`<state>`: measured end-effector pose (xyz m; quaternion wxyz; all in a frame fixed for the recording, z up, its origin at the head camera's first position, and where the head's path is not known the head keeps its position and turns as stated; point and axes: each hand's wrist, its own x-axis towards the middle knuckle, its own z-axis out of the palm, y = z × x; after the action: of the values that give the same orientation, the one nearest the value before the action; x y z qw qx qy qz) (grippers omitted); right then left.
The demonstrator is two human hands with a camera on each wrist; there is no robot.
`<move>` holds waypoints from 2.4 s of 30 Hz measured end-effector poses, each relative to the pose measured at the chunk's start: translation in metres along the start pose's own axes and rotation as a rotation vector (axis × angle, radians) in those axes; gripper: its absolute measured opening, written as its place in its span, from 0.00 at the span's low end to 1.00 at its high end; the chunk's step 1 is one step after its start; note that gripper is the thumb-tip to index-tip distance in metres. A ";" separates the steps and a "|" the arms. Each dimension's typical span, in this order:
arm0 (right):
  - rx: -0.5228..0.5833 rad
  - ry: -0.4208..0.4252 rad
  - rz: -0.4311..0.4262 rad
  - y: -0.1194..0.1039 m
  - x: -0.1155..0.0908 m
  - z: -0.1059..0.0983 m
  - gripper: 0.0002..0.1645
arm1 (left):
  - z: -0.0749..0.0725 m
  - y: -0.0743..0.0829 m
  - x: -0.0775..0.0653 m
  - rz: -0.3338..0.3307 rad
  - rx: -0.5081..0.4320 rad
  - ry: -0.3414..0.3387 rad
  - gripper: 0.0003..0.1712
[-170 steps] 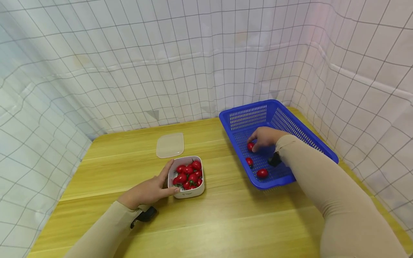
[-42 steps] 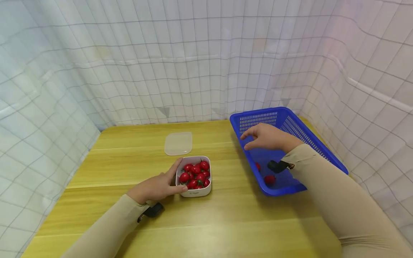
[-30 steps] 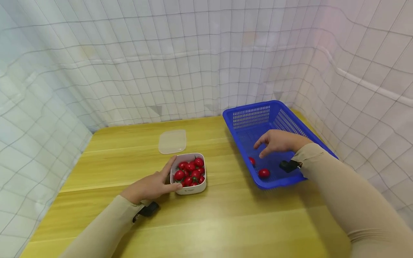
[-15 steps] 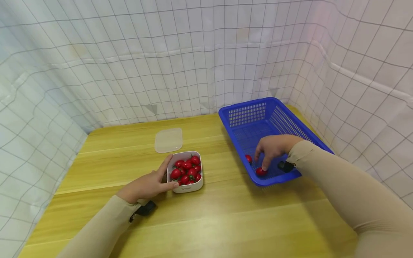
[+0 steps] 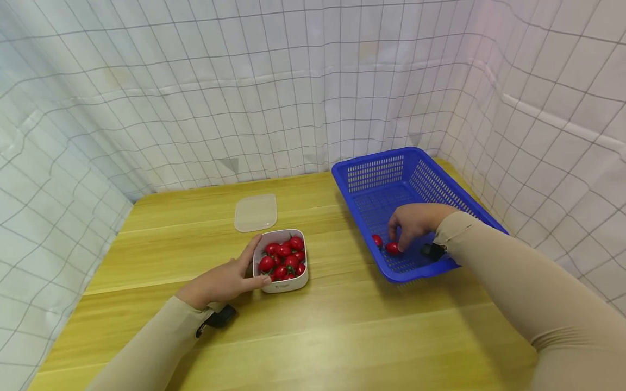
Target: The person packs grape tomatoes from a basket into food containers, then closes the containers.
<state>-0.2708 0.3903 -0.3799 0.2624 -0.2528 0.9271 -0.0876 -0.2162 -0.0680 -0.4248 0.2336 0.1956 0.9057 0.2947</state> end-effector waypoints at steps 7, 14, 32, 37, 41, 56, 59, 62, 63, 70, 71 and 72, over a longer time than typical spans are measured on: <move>0.028 -0.001 -0.004 -0.001 0.003 -0.001 0.19 | 0.000 0.000 0.000 0.007 0.004 0.001 0.66; 0.046 -0.015 0.015 -0.001 0.009 -0.001 0.17 | -0.001 0.000 -0.001 0.005 -0.003 0.005 0.67; 0.058 0.013 0.020 0.009 0.022 -0.006 0.19 | 0.001 -0.001 0.000 0.001 -0.005 -0.002 0.67; 0.058 0.019 0.015 0.013 0.028 -0.006 0.20 | 0.001 -0.002 0.001 0.007 -0.008 0.002 0.66; 0.051 0.028 0.026 0.018 0.031 -0.007 0.23 | 0.001 -0.002 0.001 0.004 -0.009 0.007 0.67; 0.139 0.005 0.063 0.027 0.036 -0.004 0.22 | 0.002 -0.004 0.001 0.008 0.004 0.008 0.67; 0.141 0.006 0.074 0.026 0.036 -0.004 0.21 | 0.002 -0.003 0.000 0.007 0.007 0.008 0.67; 0.144 0.004 0.079 0.025 0.036 -0.004 0.21 | 0.002 -0.004 0.001 0.003 0.007 0.008 0.67; 0.145 0.002 0.080 0.025 0.035 -0.004 0.21 | 0.002 -0.004 0.001 0.003 0.006 0.008 0.67; 0.144 0.000 0.084 0.024 0.035 -0.004 0.20 | 0.002 -0.006 0.001 0.006 0.000 0.003 0.66; 0.148 0.001 0.090 0.024 0.035 -0.004 0.19 | 0.002 -0.006 0.001 0.006 -0.001 0.004 0.66; 0.149 0.001 0.091 0.024 0.035 -0.004 0.19 | 0.002 -0.005 0.001 0.005 -0.001 0.005 0.66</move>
<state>-0.3087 0.3928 -0.3993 0.2836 -0.1900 0.9287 -0.1446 -0.2168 -0.0708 -0.4299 0.2308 0.1971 0.9056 0.2962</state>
